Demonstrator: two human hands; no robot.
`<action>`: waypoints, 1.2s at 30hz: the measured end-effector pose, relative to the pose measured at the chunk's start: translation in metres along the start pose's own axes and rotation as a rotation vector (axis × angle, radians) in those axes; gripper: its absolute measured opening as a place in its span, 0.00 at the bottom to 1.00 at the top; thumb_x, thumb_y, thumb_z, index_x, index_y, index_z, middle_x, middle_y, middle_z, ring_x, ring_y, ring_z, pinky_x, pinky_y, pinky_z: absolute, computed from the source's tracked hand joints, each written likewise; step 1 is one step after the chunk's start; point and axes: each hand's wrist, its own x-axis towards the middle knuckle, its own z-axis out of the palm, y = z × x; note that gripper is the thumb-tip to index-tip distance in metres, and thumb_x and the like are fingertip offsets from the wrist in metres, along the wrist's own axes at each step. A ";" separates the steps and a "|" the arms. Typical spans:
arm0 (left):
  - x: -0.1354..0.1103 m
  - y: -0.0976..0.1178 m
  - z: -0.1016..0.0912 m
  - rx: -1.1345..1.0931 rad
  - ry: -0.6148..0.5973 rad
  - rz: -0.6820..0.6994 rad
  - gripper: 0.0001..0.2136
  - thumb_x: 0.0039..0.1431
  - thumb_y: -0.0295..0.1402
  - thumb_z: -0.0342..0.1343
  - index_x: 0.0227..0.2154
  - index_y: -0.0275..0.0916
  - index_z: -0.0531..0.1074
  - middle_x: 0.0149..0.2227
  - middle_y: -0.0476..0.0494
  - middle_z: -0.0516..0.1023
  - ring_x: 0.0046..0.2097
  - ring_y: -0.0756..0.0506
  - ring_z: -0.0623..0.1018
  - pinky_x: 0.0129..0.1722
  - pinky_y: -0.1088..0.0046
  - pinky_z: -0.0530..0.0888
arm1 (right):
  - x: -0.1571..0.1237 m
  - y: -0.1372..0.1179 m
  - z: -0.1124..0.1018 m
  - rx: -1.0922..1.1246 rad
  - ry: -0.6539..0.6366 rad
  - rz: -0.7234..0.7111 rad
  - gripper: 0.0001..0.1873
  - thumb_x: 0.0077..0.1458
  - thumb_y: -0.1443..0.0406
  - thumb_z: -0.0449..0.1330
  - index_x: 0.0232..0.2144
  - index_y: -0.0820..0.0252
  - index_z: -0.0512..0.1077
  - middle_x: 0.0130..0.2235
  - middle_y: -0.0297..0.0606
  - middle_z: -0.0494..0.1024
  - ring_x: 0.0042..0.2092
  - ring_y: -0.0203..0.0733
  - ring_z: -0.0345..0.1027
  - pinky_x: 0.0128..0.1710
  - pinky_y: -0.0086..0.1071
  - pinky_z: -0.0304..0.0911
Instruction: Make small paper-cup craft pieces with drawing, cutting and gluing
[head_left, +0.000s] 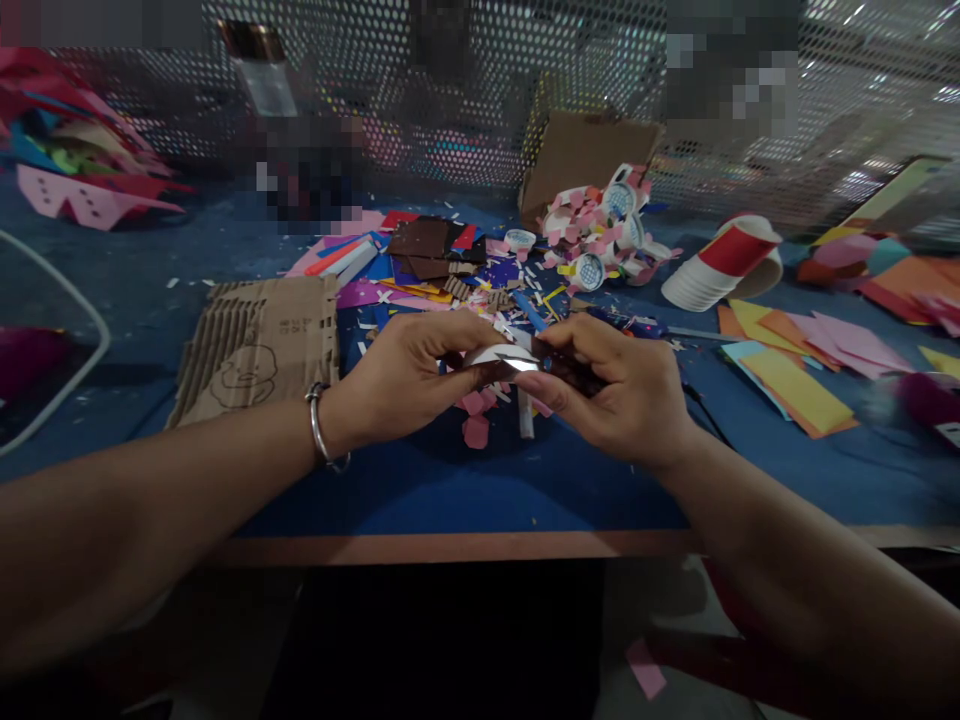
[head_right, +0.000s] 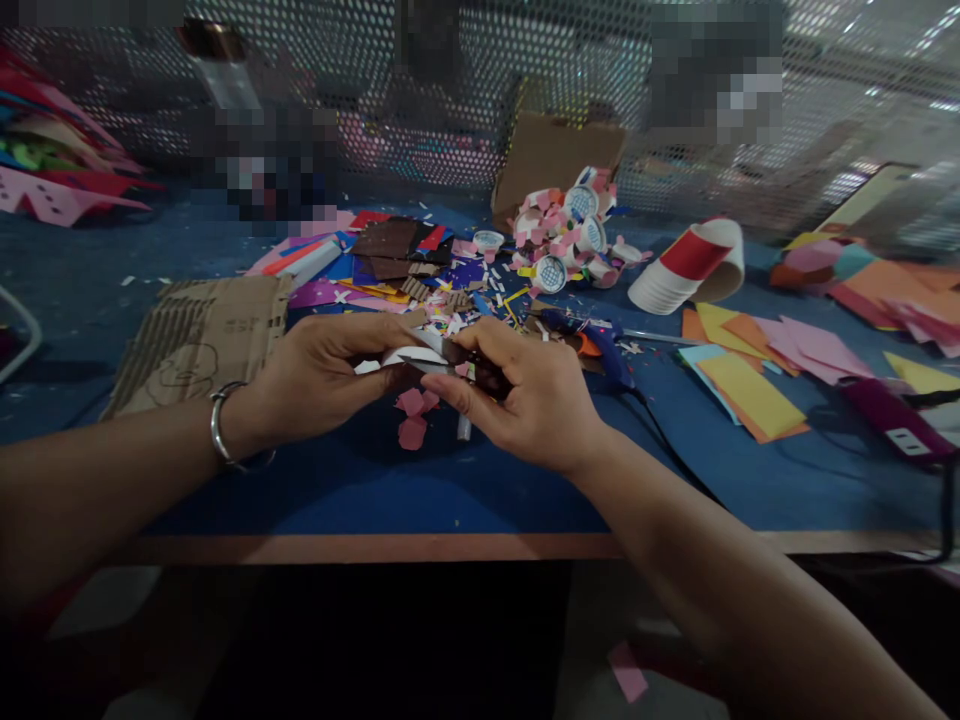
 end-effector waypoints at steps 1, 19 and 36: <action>0.000 0.001 0.000 -0.001 0.001 0.005 0.05 0.67 0.29 0.62 0.36 0.40 0.83 0.33 0.47 0.87 0.36 0.48 0.82 0.38 0.73 0.75 | 0.000 -0.001 0.000 -0.015 0.010 -0.007 0.19 0.65 0.49 0.73 0.38 0.58 0.78 0.26 0.27 0.70 0.24 0.31 0.57 0.27 0.32 0.54; 0.000 0.005 -0.002 -0.123 -0.075 -0.016 0.08 0.68 0.28 0.62 0.32 0.37 0.81 0.29 0.50 0.85 0.30 0.51 0.81 0.33 0.78 0.74 | -0.001 -0.003 -0.004 -0.189 -0.029 -0.114 0.19 0.70 0.51 0.66 0.33 0.56 0.72 0.24 0.26 0.70 0.21 0.29 0.57 0.23 0.29 0.53; 0.003 -0.007 -0.002 -0.171 -0.115 -0.077 0.07 0.66 0.31 0.62 0.30 0.38 0.78 0.29 0.48 0.81 0.33 0.49 0.78 0.36 0.73 0.75 | 0.002 0.000 -0.002 -0.216 -0.045 -0.124 0.19 0.73 0.56 0.64 0.30 0.58 0.70 0.22 0.23 0.61 0.22 0.28 0.50 0.22 0.28 0.48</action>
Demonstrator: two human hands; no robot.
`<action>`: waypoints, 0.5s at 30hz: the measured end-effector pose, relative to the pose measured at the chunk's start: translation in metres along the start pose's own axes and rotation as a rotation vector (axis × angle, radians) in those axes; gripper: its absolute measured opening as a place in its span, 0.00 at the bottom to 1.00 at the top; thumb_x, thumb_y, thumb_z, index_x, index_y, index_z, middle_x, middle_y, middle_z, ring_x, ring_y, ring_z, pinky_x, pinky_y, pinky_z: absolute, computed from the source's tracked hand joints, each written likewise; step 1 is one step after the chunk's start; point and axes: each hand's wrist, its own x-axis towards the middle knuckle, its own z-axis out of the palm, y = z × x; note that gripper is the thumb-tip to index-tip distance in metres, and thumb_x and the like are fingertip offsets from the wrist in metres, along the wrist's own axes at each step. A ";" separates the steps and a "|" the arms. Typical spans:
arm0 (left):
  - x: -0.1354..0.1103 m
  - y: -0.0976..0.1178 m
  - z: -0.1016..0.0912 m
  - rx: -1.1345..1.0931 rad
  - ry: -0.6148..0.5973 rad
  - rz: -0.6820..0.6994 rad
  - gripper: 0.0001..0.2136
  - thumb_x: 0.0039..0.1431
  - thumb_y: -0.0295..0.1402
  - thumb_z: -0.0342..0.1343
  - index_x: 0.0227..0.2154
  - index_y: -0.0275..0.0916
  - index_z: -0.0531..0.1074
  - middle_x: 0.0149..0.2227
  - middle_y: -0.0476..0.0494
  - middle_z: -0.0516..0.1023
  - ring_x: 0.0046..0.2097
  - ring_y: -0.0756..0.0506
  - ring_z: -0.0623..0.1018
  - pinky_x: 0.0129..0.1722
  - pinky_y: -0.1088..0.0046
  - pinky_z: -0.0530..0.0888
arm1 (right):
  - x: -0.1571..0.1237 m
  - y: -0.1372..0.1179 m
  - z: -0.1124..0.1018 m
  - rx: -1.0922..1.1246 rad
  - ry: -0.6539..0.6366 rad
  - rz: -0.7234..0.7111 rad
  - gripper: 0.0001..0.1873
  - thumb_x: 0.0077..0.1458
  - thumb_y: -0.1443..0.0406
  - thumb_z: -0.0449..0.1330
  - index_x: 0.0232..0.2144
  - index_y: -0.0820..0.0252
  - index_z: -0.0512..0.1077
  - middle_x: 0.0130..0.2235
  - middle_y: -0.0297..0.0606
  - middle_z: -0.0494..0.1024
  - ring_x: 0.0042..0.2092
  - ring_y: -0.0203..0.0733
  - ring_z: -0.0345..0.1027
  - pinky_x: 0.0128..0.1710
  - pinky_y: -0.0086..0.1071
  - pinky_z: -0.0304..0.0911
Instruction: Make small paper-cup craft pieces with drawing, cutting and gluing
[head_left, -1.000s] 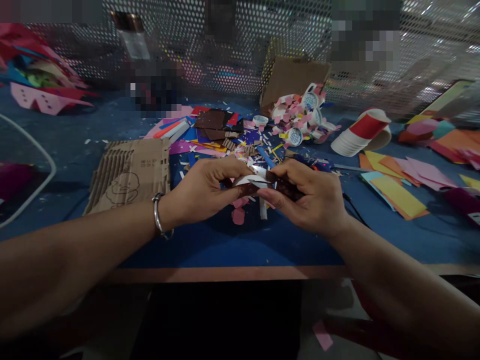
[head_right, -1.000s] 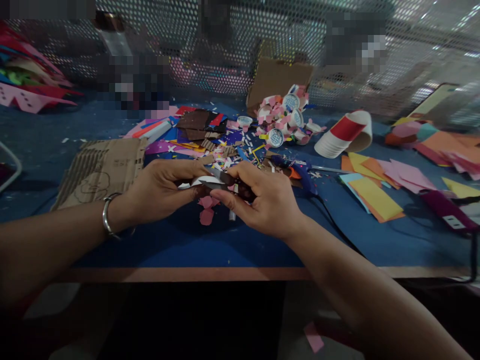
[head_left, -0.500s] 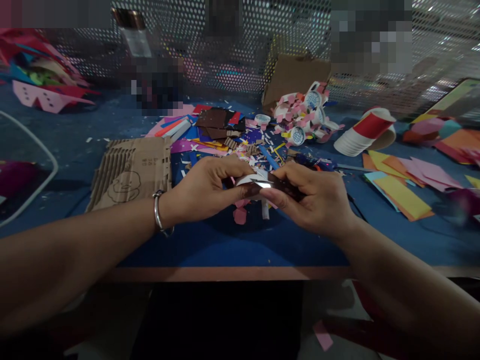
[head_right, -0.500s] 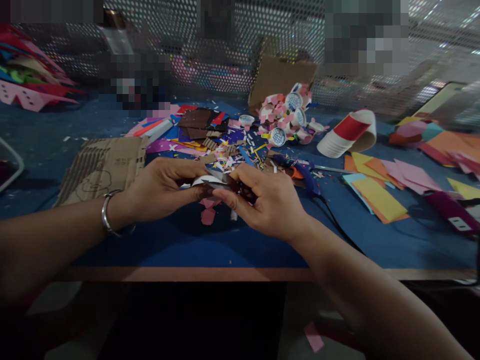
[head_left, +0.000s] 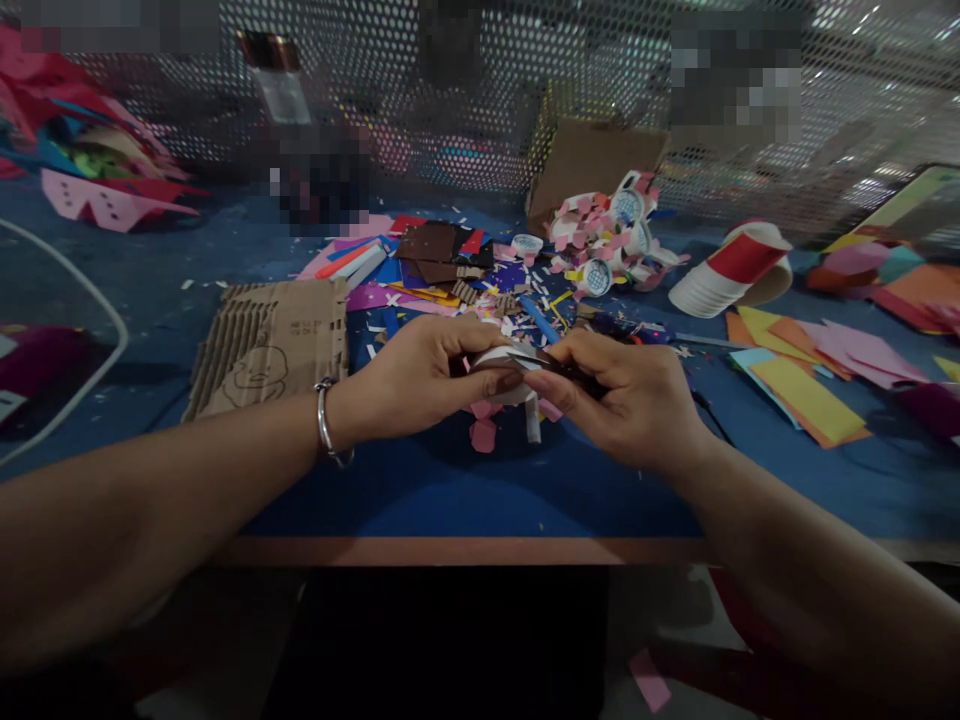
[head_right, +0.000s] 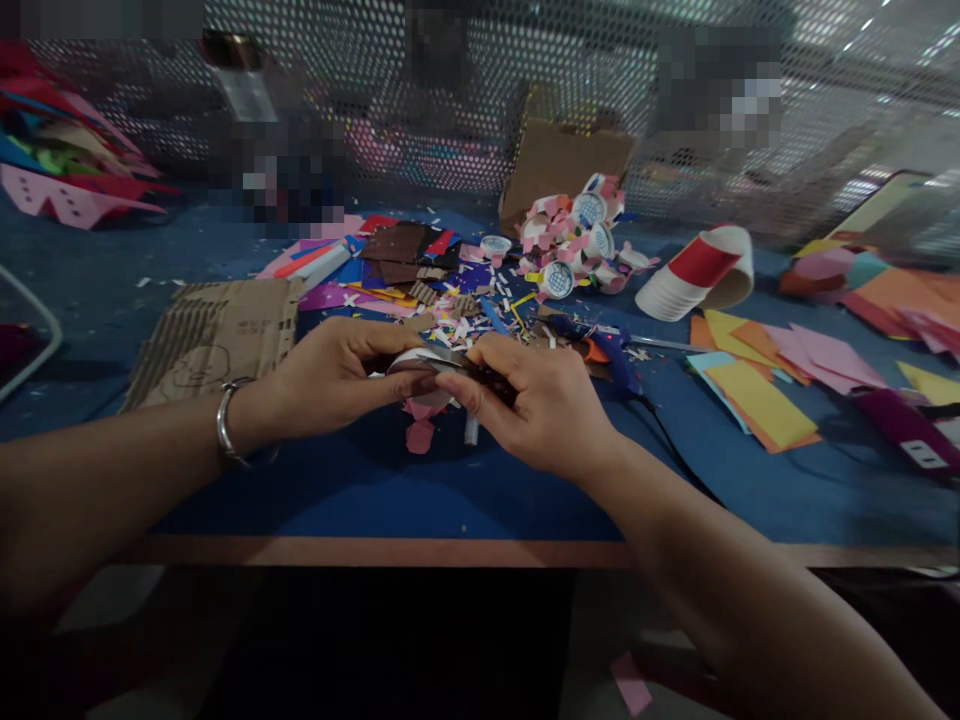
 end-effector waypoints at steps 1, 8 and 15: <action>0.000 -0.001 0.000 0.002 0.015 -0.007 0.07 0.65 0.32 0.63 0.31 0.38 0.79 0.30 0.48 0.81 0.33 0.49 0.77 0.35 0.73 0.74 | 0.000 0.001 0.000 0.001 0.005 0.003 0.20 0.73 0.56 0.64 0.30 0.58 0.70 0.22 0.24 0.62 0.22 0.29 0.51 0.22 0.29 0.48; 0.001 0.000 0.001 -0.016 0.038 -0.053 0.07 0.64 0.34 0.65 0.32 0.37 0.78 0.30 0.48 0.77 0.32 0.49 0.73 0.34 0.74 0.72 | 0.001 0.001 0.001 0.010 0.015 0.023 0.20 0.74 0.56 0.63 0.29 0.57 0.70 0.22 0.25 0.64 0.22 0.29 0.53 0.23 0.29 0.49; 0.004 0.000 0.001 -0.018 0.041 0.010 0.07 0.64 0.31 0.63 0.30 0.37 0.76 0.28 0.50 0.74 0.31 0.51 0.70 0.32 0.75 0.69 | 0.001 0.000 0.003 0.036 0.019 0.066 0.19 0.72 0.57 0.64 0.29 0.57 0.70 0.21 0.23 0.61 0.22 0.29 0.49 0.24 0.30 0.49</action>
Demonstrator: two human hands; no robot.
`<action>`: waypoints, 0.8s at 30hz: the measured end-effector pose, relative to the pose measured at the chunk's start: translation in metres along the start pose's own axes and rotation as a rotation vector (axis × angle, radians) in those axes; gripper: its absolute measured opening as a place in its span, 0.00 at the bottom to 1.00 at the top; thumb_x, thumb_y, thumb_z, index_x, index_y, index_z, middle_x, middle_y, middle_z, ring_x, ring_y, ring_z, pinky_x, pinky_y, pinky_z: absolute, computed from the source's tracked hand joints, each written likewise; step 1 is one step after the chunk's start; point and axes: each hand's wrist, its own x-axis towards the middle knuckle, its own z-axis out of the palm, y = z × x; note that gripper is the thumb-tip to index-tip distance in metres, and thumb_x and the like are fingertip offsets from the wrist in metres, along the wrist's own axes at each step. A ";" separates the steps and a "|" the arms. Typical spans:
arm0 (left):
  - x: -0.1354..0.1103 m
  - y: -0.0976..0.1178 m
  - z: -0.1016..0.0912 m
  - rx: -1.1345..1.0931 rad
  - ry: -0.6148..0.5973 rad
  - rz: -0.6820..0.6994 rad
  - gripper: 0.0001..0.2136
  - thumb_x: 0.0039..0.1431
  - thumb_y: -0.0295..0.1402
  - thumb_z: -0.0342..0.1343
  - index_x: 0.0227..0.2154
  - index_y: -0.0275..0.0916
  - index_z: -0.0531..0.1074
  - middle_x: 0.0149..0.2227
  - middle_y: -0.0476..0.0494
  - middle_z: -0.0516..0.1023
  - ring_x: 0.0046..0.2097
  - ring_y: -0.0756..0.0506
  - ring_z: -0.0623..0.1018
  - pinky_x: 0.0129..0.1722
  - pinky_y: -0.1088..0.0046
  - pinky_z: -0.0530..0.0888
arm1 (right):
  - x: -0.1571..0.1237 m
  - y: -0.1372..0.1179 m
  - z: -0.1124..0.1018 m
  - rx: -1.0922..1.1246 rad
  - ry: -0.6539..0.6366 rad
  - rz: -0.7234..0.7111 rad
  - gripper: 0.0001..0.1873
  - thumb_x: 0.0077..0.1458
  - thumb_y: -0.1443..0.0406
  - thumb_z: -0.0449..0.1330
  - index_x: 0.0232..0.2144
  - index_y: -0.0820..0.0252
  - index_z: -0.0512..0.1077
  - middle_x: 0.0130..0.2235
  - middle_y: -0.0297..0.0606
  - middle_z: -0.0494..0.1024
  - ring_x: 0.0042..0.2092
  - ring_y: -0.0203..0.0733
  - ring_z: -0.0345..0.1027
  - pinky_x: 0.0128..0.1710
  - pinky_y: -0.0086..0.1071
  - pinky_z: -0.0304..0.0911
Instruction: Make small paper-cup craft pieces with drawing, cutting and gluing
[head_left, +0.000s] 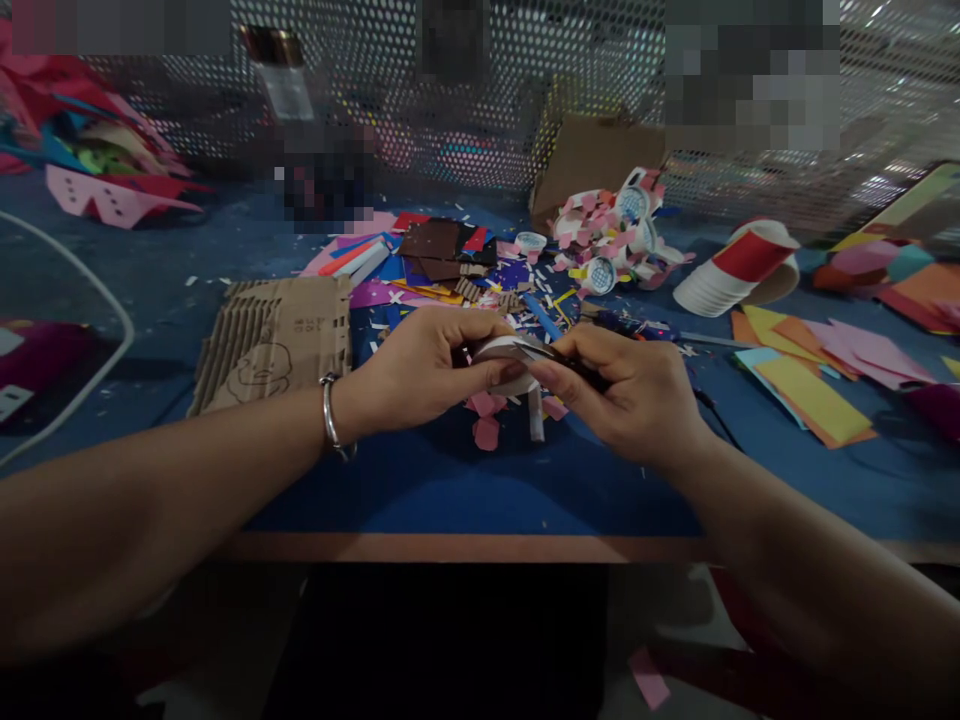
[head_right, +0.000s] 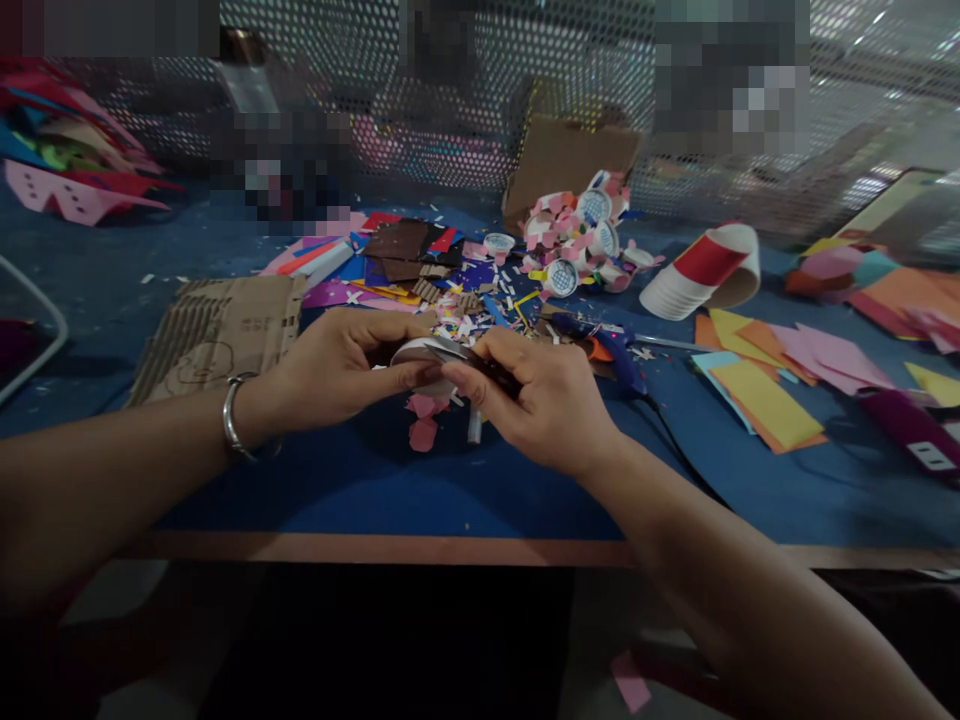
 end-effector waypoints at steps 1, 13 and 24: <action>0.000 0.000 0.000 0.014 0.009 0.014 0.07 0.64 0.31 0.63 0.29 0.38 0.75 0.27 0.51 0.73 0.31 0.51 0.70 0.32 0.75 0.69 | 0.000 0.000 0.001 0.005 -0.002 0.007 0.19 0.72 0.57 0.64 0.29 0.57 0.70 0.21 0.23 0.61 0.21 0.29 0.49 0.24 0.30 0.49; -0.004 0.002 -0.001 0.037 -0.025 -0.054 0.06 0.65 0.32 0.62 0.32 0.38 0.75 0.30 0.49 0.76 0.32 0.49 0.73 0.33 0.74 0.71 | 0.000 -0.004 -0.002 0.007 -0.016 0.018 0.23 0.73 0.52 0.64 0.28 0.56 0.68 0.21 0.24 0.61 0.21 0.30 0.50 0.23 0.31 0.48; -0.002 -0.001 -0.002 0.042 -0.018 -0.022 0.06 0.65 0.33 0.65 0.33 0.38 0.76 0.31 0.49 0.77 0.33 0.50 0.73 0.34 0.74 0.71 | 0.001 -0.006 -0.004 0.038 -0.005 0.023 0.24 0.74 0.50 0.63 0.28 0.56 0.68 0.21 0.24 0.60 0.21 0.30 0.50 0.24 0.31 0.49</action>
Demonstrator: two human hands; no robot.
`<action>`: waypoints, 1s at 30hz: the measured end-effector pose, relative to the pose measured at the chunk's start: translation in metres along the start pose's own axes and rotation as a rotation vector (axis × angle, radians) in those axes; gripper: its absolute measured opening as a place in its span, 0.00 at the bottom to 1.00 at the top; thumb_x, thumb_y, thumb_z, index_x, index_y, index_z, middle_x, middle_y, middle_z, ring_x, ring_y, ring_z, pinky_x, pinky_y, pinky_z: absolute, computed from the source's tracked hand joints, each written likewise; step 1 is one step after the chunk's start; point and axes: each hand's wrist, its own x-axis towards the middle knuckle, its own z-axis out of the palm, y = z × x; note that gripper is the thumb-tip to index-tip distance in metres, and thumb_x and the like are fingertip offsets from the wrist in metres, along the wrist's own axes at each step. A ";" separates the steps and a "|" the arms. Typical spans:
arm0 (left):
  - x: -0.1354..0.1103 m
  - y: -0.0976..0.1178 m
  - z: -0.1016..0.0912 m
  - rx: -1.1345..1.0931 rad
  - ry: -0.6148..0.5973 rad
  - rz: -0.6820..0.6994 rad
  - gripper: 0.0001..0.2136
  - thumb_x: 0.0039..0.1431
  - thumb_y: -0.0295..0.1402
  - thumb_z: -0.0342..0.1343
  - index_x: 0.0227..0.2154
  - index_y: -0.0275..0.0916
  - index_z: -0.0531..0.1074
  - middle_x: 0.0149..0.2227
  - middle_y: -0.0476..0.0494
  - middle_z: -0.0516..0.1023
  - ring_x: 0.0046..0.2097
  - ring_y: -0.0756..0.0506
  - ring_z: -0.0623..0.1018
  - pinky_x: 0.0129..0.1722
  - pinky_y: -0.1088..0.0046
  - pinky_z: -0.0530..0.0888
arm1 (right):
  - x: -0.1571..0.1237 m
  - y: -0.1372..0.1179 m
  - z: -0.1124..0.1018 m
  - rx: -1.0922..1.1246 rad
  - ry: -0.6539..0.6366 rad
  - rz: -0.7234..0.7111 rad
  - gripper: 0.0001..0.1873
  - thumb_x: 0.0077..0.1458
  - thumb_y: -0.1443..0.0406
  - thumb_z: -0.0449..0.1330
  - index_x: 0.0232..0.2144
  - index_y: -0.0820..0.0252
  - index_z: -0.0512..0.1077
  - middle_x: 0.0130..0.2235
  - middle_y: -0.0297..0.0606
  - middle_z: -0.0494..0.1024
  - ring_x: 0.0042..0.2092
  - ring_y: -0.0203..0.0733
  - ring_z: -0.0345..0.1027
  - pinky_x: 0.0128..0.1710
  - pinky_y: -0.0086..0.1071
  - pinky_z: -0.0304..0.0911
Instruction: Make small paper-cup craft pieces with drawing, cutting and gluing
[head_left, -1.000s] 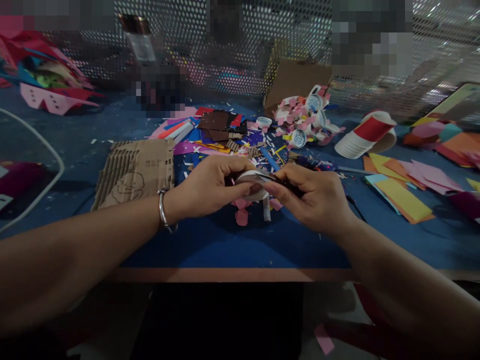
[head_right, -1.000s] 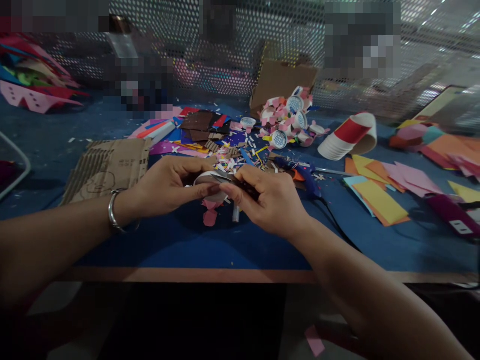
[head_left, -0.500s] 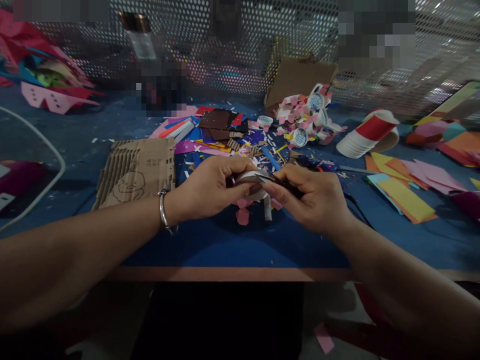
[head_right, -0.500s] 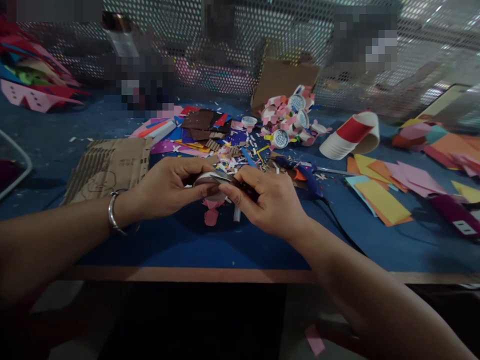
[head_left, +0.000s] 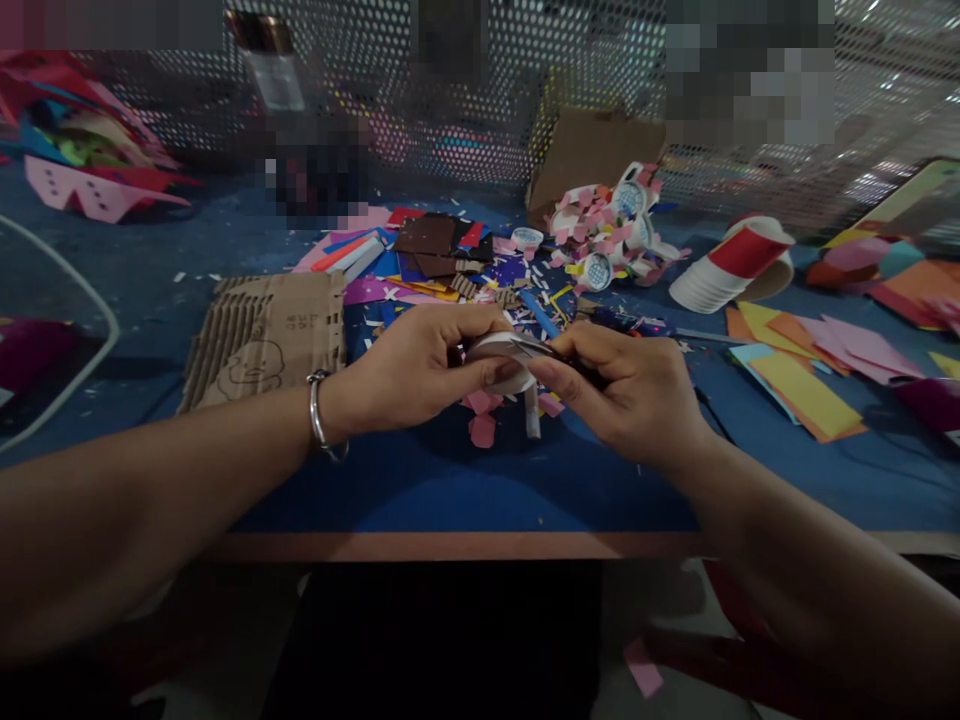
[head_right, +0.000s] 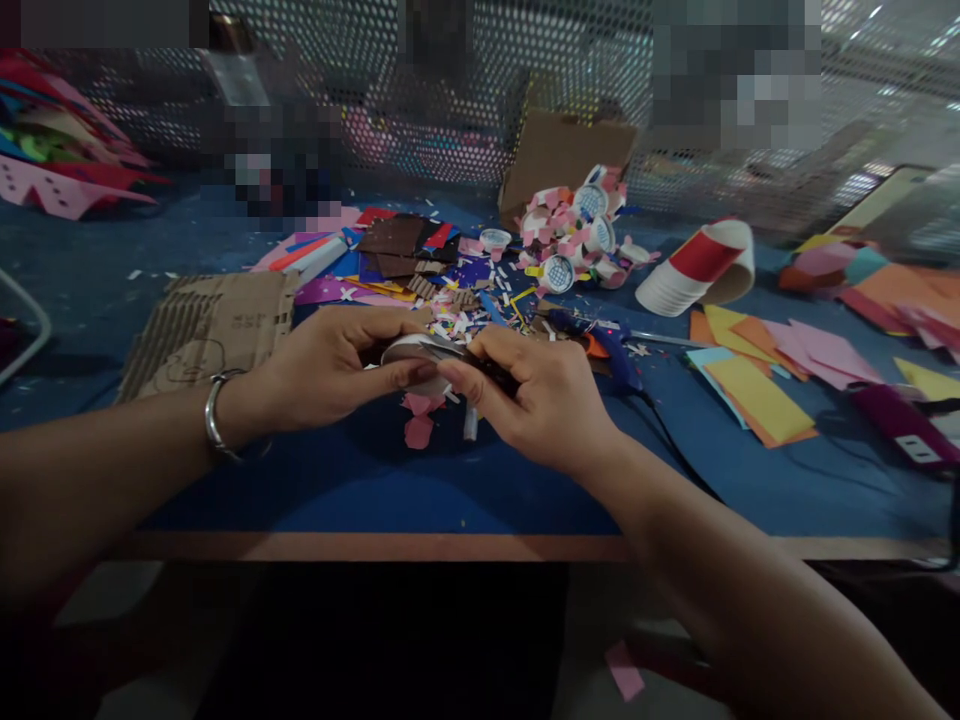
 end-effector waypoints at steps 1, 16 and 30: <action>0.000 0.000 -0.001 -0.014 -0.007 -0.011 0.07 0.65 0.35 0.66 0.33 0.38 0.77 0.31 0.49 0.77 0.32 0.50 0.73 0.33 0.74 0.71 | 0.000 0.000 0.000 -0.005 0.001 0.008 0.25 0.74 0.49 0.62 0.27 0.56 0.68 0.21 0.25 0.61 0.22 0.30 0.50 0.23 0.32 0.49; 0.004 0.002 -0.003 -0.018 0.008 -0.055 0.15 0.63 0.49 0.71 0.35 0.42 0.80 0.32 0.47 0.79 0.32 0.48 0.74 0.31 0.72 0.71 | 0.004 -0.005 -0.004 0.009 0.001 0.073 0.33 0.69 0.37 0.61 0.25 0.54 0.68 0.19 0.26 0.60 0.21 0.32 0.49 0.22 0.35 0.48; 0.004 0.011 0.004 0.000 0.029 0.005 0.07 0.64 0.32 0.64 0.31 0.40 0.74 0.30 0.50 0.75 0.31 0.49 0.72 0.32 0.72 0.70 | 0.001 0.001 -0.001 0.029 -0.008 0.090 0.29 0.71 0.42 0.62 0.27 0.55 0.68 0.21 0.26 0.62 0.22 0.31 0.52 0.24 0.32 0.50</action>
